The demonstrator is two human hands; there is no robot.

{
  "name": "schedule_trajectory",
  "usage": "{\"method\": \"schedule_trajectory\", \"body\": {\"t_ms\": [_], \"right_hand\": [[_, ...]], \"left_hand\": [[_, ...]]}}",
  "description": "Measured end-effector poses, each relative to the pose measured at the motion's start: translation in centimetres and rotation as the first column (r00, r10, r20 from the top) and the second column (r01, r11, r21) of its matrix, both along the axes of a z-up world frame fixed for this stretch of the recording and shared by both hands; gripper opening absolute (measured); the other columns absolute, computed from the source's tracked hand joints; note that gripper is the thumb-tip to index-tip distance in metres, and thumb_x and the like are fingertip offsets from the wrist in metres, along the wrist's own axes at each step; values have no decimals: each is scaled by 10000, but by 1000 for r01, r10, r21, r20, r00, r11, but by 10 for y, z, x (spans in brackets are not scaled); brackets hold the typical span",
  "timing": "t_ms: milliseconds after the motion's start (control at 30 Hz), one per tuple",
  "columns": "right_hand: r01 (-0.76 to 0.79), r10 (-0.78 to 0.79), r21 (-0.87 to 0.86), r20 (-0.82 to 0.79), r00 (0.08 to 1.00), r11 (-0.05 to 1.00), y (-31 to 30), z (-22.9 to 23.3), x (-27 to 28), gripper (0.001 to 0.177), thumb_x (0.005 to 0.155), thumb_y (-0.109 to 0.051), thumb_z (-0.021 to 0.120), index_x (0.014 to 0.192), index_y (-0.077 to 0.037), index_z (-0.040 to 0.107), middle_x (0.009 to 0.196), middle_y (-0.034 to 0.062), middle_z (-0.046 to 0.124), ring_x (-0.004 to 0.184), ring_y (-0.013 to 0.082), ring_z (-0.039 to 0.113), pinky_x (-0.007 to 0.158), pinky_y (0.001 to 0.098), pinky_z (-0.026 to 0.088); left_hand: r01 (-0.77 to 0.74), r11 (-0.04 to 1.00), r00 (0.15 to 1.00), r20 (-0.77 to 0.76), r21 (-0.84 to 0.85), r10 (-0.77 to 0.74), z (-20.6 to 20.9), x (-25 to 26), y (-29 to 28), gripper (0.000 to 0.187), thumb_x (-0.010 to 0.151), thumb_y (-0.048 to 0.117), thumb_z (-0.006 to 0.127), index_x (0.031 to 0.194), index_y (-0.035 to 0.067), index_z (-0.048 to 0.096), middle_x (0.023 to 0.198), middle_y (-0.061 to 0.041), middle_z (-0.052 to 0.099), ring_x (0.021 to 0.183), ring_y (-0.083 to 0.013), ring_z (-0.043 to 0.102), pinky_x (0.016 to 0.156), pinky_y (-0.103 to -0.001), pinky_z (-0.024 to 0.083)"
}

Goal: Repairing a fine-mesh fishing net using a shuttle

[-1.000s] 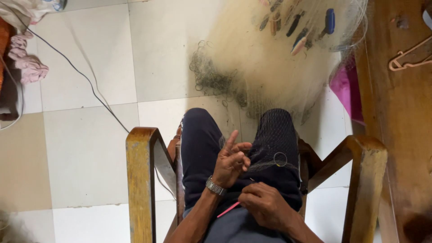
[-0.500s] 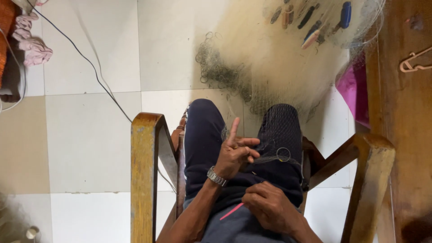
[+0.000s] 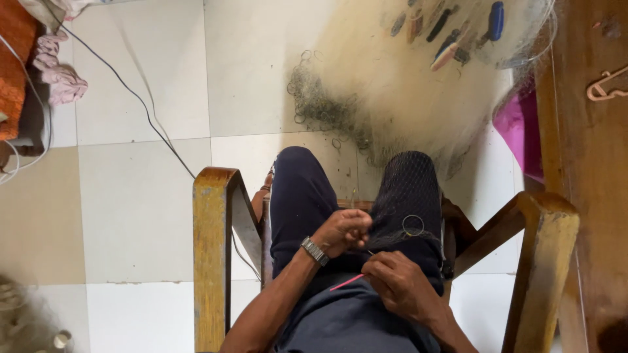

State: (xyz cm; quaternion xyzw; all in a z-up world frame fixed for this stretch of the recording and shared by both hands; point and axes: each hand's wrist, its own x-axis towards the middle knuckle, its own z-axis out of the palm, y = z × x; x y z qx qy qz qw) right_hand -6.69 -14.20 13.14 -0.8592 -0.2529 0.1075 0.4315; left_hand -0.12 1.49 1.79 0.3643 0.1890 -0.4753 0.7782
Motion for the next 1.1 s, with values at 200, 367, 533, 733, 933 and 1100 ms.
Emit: {"method": "schedule_trajectory", "body": {"t_ms": [200, 367, 533, 733, 933, 1100], "right_hand": [[61, -61, -13, -5, 998, 998, -13, 0, 8, 49, 859, -100, 540, 866, -101, 589, 858, 42, 614, 679, 209, 552, 620, 307, 416], [60, -60, -77, -1, 998, 995, -14, -4, 14, 34, 843, -120, 577, 865, -101, 595, 840, 36, 609, 707, 206, 574, 640, 312, 442], [55, -55, -95, 6, 998, 994, -13, -3, 12, 54, 820, -125, 609, 872, -112, 601, 856, 29, 621, 728, 195, 587, 654, 300, 440], [46, -47, -122, -7, 999, 992, -7, 12, 6, 71, 832, -125, 579, 890, -96, 608, 879, 55, 627, 729, 215, 588, 648, 304, 448], [62, -63, -116, -3, 998, 991, -4, 17, 1, 87, 830, -124, 583, 912, -110, 607, 893, 50, 628, 707, 199, 586, 626, 301, 448], [52, -55, -124, -17, 998, 991, -2, 21, 2, 94, 820, -127, 601, 907, -97, 615, 894, 62, 630, 722, 201, 590, 629, 301, 458]], "left_hand": [[-190, 976, 973, 115, -111, 202, 19, 13, 1, 125, 869, 164, 602, 819, 79, 526, 659, -86, 583, 590, -143, 598, 486, -214, 498], [-140, 976, 977, 134, -166, 163, 28, 12, -4, 265, 917, 253, 527, 1002, 8, 584, 622, -82, 589, 486, -120, 539, 473, -186, 438], [-137, 962, 985, 69, -235, 157, 38, 1, -4, 347, 907, 275, 521, 1052, -34, 579, 598, -64, 553, 523, -109, 499, 516, -213, 430], [-266, 834, 949, 22, -484, 315, 19, -12, -6, 97, 835, 139, 575, 800, 95, 497, 1093, -82, 565, 534, -86, 420, 498, -228, 313], [-268, 855, 953, 9, -445, 303, 21, -9, -2, 129, 780, -49, 522, 787, 80, 523, 1013, -120, 594, 473, -80, 333, 430, -199, 281], [-290, 873, 947, 16, -393, 322, 21, -9, 0, 164, 767, -68, 494, 770, 97, 492, 969, -113, 588, 444, -82, 341, 400, -208, 274]]}}
